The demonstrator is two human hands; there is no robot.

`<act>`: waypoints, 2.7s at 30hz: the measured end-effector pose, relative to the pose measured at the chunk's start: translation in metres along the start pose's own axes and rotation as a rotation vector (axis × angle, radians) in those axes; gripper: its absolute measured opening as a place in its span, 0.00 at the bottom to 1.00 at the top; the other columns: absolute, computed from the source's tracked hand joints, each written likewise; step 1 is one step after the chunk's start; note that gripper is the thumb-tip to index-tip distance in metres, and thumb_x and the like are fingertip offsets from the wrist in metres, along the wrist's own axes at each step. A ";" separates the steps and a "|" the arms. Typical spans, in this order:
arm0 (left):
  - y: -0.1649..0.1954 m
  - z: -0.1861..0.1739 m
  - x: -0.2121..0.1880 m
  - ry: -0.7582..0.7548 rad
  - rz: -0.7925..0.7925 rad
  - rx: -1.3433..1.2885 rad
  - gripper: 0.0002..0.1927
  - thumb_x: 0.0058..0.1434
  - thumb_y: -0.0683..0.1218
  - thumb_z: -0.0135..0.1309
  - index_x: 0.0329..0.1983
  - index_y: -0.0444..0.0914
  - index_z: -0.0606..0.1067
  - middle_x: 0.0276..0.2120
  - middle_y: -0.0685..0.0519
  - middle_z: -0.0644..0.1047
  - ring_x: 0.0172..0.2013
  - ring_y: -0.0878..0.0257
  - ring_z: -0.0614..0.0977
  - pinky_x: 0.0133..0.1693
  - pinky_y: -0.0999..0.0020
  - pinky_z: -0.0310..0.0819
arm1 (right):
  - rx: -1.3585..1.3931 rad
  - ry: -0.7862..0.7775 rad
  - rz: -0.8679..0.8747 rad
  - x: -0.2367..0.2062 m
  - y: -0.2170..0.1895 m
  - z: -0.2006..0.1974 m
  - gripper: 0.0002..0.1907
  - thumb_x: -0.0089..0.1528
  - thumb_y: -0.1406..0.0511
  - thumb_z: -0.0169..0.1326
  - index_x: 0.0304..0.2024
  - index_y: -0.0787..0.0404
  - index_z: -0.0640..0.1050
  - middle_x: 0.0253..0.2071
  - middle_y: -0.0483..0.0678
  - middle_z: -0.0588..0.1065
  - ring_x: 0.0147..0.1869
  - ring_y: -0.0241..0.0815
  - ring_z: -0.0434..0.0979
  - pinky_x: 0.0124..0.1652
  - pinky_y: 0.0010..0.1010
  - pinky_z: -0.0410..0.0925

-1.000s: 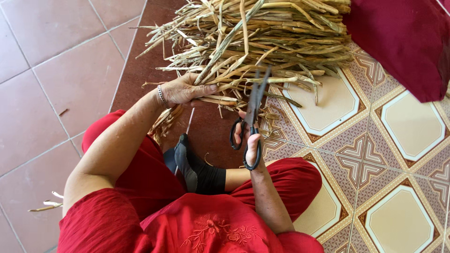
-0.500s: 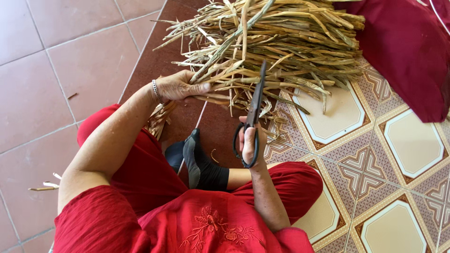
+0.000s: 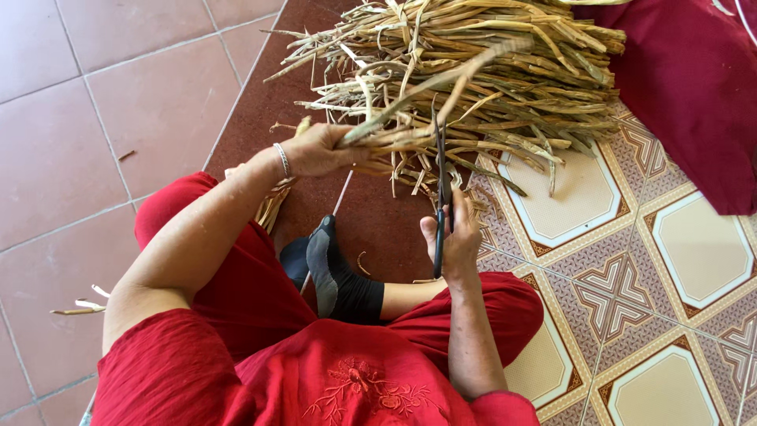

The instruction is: The person sits on a tiled floor and uses scissors to trim a bundle of dried plant stalks. They repeatedly gather stalks, cut them to a uniform length, and place the trimmed pieces into a neat pile beside them.

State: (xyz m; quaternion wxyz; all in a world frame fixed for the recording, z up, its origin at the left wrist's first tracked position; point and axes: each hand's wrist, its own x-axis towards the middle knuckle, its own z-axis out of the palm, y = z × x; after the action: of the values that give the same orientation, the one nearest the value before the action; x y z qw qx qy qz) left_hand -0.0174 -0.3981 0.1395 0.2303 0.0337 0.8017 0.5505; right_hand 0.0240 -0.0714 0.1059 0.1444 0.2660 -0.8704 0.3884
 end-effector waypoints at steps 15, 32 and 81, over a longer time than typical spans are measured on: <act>0.025 0.002 -0.008 -0.187 0.225 -0.126 0.26 0.68 0.50 0.54 0.69 0.46 0.69 0.57 0.55 0.80 0.57 0.66 0.78 0.59 0.67 0.72 | 0.815 -0.171 0.439 -0.032 0.018 -0.015 0.42 0.68 0.39 0.43 0.64 0.68 0.71 0.29 0.40 0.69 0.25 0.28 0.64 0.25 0.21 0.59; 0.038 0.009 -0.011 -0.251 -0.020 0.009 0.22 0.64 0.56 0.57 0.59 0.43 0.79 0.34 0.58 0.80 0.35 0.67 0.75 0.37 0.69 0.71 | 1.286 -0.462 0.455 -0.042 0.038 -0.041 0.59 0.59 0.30 0.49 0.67 0.77 0.69 0.30 0.42 0.68 0.27 0.30 0.61 0.28 0.22 0.56; 0.017 0.010 0.012 -0.082 -0.175 0.507 0.23 0.58 0.57 0.66 0.47 0.36 0.82 0.41 0.46 0.86 0.38 0.59 0.85 0.49 0.65 0.82 | 0.562 0.204 0.298 -0.029 0.052 -0.018 0.30 0.74 0.45 0.39 0.50 0.64 0.78 0.20 0.36 0.69 0.17 0.26 0.65 0.15 0.22 0.60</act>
State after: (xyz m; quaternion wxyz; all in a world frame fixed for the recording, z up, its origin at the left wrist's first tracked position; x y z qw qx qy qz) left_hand -0.0269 -0.3789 0.1480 0.2935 0.0431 0.9037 0.3086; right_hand 0.0182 -0.0183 0.0735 0.0932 0.1251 -0.7395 0.6548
